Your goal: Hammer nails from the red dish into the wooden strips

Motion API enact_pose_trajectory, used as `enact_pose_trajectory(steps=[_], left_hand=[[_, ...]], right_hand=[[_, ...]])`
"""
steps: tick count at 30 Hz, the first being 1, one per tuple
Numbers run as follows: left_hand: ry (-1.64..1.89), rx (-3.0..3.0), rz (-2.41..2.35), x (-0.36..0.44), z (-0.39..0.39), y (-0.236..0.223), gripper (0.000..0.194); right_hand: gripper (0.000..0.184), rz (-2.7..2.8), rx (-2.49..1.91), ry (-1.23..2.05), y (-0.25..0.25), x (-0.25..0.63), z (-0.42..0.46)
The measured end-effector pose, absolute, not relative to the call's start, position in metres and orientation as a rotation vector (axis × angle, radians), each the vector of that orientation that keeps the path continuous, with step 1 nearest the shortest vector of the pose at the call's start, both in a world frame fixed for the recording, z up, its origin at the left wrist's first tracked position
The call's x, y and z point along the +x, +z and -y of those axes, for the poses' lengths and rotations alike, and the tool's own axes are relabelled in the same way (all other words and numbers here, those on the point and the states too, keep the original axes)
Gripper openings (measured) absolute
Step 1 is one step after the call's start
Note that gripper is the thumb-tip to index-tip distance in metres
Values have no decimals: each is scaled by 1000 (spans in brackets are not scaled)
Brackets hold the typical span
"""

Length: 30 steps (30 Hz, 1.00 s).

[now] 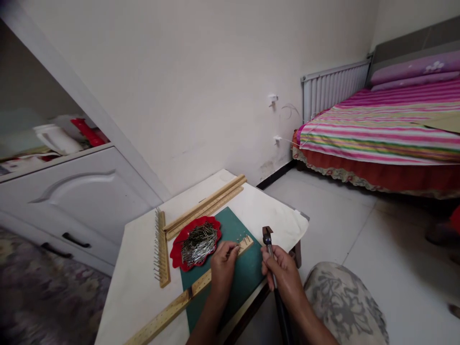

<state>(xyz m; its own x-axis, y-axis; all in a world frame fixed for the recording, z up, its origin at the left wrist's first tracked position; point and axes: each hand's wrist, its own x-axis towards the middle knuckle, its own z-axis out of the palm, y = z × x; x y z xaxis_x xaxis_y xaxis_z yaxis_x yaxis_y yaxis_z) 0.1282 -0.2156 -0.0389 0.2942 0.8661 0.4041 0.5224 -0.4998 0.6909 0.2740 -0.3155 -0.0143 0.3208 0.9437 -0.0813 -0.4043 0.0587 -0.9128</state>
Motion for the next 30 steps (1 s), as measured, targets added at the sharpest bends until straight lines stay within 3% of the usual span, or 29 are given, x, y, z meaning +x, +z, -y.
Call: enact_pose_trajectory(steps=[30], left_hand=[[918, 2228, -1432, 137, 217, -41, 21]], right_hand=[[30, 808, -910, 1369, -5, 249, 293]])
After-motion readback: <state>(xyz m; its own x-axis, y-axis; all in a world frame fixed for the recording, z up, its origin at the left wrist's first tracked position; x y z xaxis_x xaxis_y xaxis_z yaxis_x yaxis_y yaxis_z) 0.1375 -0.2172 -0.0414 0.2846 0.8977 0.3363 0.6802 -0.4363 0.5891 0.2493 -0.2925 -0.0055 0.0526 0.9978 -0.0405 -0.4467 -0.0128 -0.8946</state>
